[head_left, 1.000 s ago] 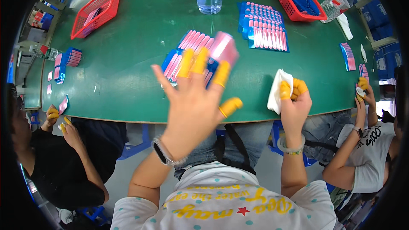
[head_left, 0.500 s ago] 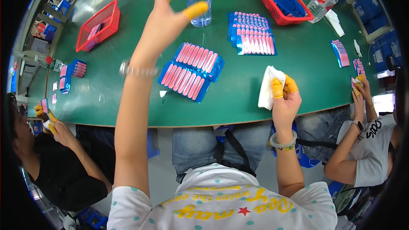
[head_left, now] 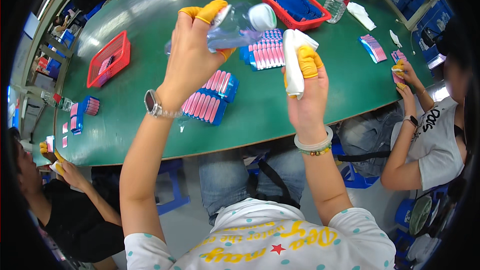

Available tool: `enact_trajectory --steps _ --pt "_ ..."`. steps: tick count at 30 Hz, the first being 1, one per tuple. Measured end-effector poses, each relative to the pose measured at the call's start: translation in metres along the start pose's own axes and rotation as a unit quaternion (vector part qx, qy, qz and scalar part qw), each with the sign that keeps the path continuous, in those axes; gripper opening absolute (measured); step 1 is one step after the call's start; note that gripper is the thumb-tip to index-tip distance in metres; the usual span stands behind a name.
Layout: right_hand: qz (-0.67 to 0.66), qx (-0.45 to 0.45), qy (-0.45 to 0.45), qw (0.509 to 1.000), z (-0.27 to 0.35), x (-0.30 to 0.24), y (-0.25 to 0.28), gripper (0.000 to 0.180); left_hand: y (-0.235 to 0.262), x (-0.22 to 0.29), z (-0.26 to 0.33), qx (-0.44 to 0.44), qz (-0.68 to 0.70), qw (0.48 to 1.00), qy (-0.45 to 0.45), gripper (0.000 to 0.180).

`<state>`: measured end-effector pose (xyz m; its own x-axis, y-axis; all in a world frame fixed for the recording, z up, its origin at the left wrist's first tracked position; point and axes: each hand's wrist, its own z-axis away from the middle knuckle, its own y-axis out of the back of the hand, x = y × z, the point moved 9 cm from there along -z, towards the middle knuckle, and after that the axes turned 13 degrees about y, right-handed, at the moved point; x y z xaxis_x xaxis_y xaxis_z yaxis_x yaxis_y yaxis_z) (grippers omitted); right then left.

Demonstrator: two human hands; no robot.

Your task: The person wipes small pink and blue plastic components clean with a cleaning cloth and liquid cleaner, using finger cots for protection.

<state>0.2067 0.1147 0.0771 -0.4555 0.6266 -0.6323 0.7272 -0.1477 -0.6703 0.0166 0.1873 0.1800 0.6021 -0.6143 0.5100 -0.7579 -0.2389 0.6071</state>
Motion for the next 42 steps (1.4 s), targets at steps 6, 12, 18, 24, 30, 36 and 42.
enact_trajectory --steps 6,12,18,24,30,36,42 --pt "-0.016 0.018 0.043 0.999 0.024 0.007 -0.008 0.033 0.017 0.028 0.025 0.015 -0.189 0.977 -0.101 0.077" --pt "0.029 0.020 0.015 0.999 0.040 0.021 0.004 0.029 0.022 0.036 0.035 0.060 -0.264 0.945 -0.182 0.052" --pt "0.015 0.026 -0.004 1.000 0.050 0.032 0.000 0.029 0.030 0.047 0.038 0.058 -0.306 0.922 -0.231 0.062" --pt "0.003 0.064 -0.026 0.998 0.052 0.035 -0.009 0.026 0.030 0.051 0.045 0.055 -0.326 0.913 -0.241 0.058" --pt "0.032 0.115 -0.041 0.992 0.047 0.038 -0.009 0.022 0.030 0.055 0.053 0.039 -0.334 0.911 -0.240 0.056" --pt "-0.011 0.114 -0.063 0.991 0.044 0.050 -0.010 0.021 0.027 0.053 0.054 0.027 -0.312 0.921 -0.230 0.066" --pt "-0.161 0.095 -0.133 0.973 0.039 0.063 -0.022 0.023 0.009 0.023 0.031 -0.071 -0.166 0.980 -0.081 0.070"
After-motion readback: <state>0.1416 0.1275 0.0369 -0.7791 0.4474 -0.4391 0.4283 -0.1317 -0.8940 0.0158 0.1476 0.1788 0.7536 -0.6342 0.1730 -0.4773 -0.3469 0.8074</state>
